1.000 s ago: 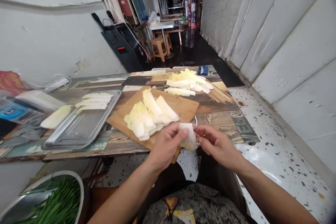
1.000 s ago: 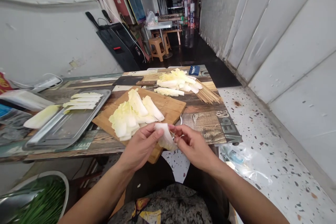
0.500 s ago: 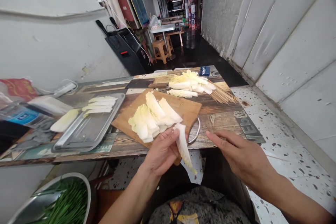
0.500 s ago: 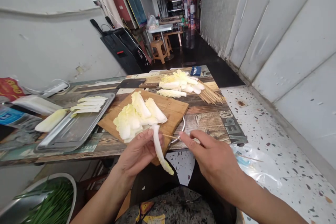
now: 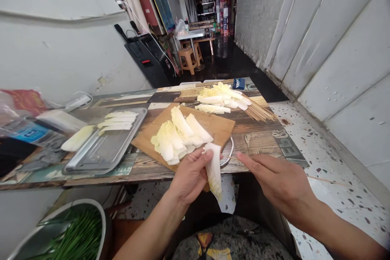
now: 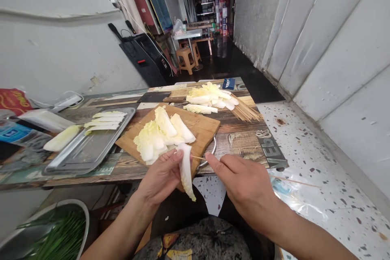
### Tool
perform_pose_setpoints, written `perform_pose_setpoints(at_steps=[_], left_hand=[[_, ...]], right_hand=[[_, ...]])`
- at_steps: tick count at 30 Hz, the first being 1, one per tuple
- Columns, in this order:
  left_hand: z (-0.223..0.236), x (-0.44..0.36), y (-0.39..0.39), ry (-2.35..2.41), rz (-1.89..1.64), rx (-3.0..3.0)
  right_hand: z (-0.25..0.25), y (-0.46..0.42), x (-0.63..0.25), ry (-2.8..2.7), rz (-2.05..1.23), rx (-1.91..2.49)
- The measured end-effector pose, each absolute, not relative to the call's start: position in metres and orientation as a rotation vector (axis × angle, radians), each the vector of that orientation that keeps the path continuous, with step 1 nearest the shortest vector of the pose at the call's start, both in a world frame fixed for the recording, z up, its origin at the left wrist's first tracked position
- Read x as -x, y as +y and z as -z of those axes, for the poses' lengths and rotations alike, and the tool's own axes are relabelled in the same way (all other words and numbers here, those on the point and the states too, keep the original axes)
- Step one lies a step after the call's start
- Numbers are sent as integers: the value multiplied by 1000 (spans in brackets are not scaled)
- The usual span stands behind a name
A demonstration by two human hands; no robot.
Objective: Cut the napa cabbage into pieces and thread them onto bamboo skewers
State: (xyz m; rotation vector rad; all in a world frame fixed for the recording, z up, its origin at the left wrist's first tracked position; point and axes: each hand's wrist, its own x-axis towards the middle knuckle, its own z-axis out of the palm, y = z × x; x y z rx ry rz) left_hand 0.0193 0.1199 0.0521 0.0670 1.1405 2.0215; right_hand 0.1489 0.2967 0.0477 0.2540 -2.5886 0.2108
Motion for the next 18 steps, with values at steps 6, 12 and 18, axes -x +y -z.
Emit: perform_pose_setpoints(at_steps=[6, 12, 18], left_hand=[[-53, -20, 122, 1153, -2020, -59], [-53, -20, 121, 1125, -2024, -56], [-51, -20, 120, 1149, -2012, -66]], right_hand=[[-51, 297, -146, -2575, -176, -262], [-50, 297, -144, -2595, -203, -283], [-49, 297, -144, -2605, -217, -283]])
